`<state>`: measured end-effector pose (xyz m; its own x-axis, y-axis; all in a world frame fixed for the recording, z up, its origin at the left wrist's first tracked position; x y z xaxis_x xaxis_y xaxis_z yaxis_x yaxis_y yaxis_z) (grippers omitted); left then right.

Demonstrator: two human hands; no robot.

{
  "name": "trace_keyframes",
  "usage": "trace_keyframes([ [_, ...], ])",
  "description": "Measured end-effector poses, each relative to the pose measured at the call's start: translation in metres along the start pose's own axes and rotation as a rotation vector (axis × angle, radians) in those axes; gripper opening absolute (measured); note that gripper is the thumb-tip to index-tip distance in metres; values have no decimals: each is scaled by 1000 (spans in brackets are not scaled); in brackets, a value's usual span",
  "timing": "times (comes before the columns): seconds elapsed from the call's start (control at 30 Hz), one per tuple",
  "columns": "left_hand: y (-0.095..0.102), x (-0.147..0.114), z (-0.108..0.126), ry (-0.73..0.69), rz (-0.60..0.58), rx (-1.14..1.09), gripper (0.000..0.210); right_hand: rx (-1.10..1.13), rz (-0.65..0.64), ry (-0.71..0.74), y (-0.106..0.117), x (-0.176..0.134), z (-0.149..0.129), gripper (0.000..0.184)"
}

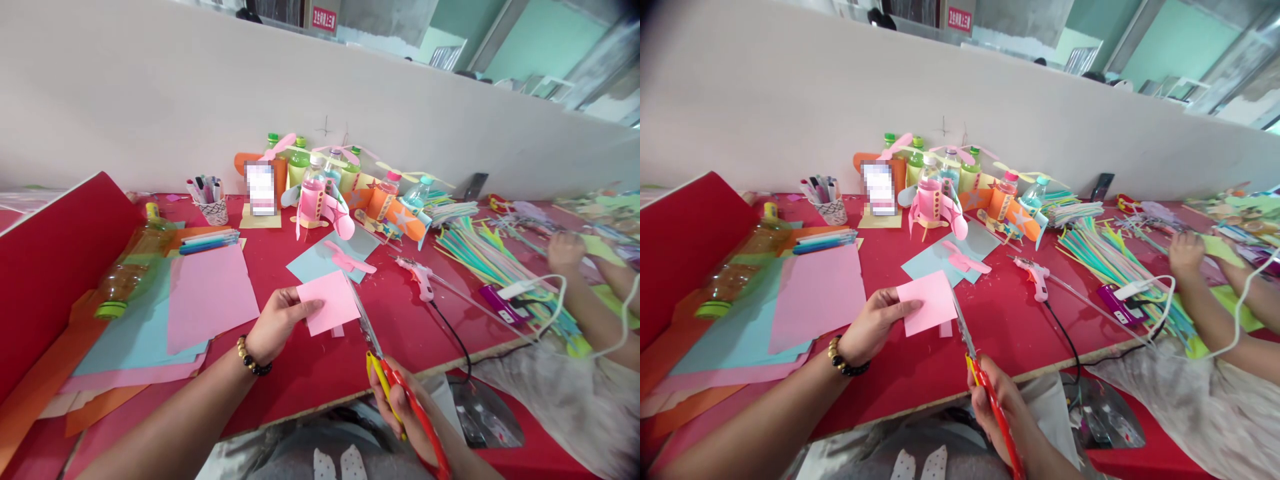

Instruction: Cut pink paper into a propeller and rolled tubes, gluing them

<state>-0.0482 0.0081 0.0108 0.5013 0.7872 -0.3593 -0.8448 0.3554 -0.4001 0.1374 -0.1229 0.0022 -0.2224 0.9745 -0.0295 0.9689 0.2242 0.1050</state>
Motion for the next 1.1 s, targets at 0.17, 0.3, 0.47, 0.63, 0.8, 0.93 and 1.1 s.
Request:
trace_keyframes([
  [0.17, -1, -1, 0, 8, 8, 5, 18, -13, -19, -37, -2, 0, -3, 56],
  [0.3, -1, -1, 2, 0, 11, -4, 18, -115, 24, -15, 2, 1, -1, 54],
  [0.47, 4, -1, 7, -37, 31, -29, 14, -629, 221, 37, 48, 12, -5, 31],
  [0.63, 13, 3, 10, -64, 68, -55, 14, -1344, 218, 81, 108, 16, -1, 32],
  [0.8, 19, 7, 8, -56, 115, -51, 21, -1417, 78, 94, 133, 10, 24, 34],
  [0.93, 21, 11, 5, -48, 136, -35, 25, -1328, 33, 166, 136, 11, 29, 36],
  [1.1, 23, 14, 2, -61, 136, -12, 24, -1344, 98, 272, 113, 27, 8, 34],
])
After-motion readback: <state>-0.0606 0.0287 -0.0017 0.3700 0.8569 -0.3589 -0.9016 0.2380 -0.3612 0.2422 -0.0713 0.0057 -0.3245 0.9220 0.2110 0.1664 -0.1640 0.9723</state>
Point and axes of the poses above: each hand's wrist, its own x-axis towards the middle knuckle, its own y-axis out of the back of the hand, z = x × y, the point moved 4 cm from there along x, towards the middle knuckle, and after that the axes turned 14 degrees about y, right-handed, at the moved point
